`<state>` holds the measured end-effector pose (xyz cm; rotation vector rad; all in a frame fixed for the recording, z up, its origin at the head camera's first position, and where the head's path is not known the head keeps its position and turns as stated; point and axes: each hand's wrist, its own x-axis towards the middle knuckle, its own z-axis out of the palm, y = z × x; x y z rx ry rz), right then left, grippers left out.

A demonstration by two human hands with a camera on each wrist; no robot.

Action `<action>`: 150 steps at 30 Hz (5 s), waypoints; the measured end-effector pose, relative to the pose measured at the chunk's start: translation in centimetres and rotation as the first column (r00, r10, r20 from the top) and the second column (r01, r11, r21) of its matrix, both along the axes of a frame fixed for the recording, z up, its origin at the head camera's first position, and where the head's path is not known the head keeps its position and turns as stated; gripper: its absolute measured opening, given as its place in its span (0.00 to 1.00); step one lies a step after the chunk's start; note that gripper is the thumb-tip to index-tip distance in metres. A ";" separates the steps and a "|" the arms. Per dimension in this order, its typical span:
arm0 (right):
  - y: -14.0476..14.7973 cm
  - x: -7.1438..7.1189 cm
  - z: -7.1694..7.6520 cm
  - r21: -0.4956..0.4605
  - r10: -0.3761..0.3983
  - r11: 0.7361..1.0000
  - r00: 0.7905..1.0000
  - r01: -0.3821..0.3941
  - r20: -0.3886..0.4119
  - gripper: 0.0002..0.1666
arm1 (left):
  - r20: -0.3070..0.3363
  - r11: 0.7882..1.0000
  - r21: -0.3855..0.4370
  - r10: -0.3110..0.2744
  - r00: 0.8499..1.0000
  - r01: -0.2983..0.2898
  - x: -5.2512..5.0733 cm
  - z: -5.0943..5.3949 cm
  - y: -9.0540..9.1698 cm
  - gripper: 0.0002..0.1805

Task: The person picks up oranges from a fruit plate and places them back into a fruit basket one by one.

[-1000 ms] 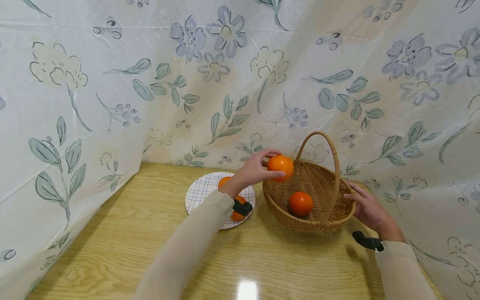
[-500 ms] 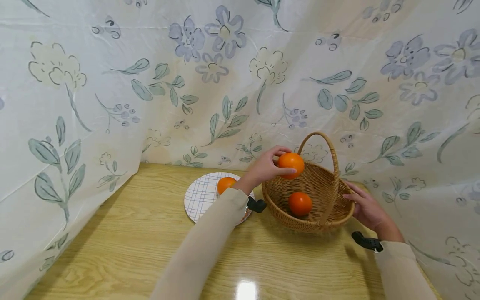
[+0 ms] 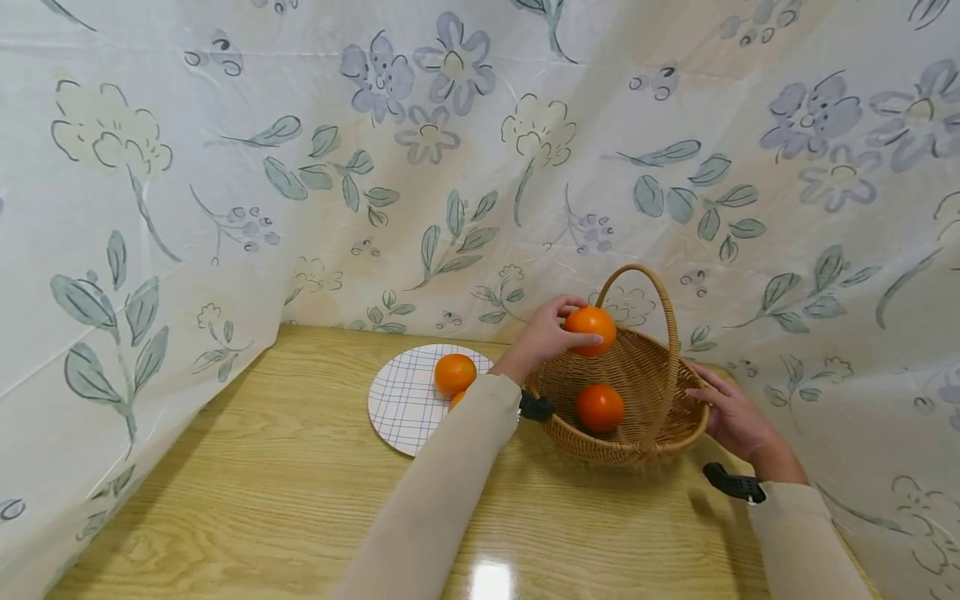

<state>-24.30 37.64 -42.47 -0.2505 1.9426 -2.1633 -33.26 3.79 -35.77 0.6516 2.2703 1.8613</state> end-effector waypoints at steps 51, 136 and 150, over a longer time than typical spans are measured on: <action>0.6 0.0 0.4 0.016 0.008 1.000 1.000 -0.008 0.004 0.28 | 0.242 0.975 -0.215 0.116 0.963 -0.063 -0.6 -2.3 4.6 0.32; -0.1 1.4 0.4 -0.017 0.002 1.000 1.000 -0.002 -0.004 0.28 | 0.017 0.967 -0.249 -0.043 0.999 0.046 0.0 -7.7 -21.2 0.32; 0.0 1.0 0.0 -0.030 0.007 1.000 1.000 -0.007 -0.006 0.28 | 0.030 0.960 -0.270 -0.072 0.997 0.078 0.0 -8.6 -21.4 0.37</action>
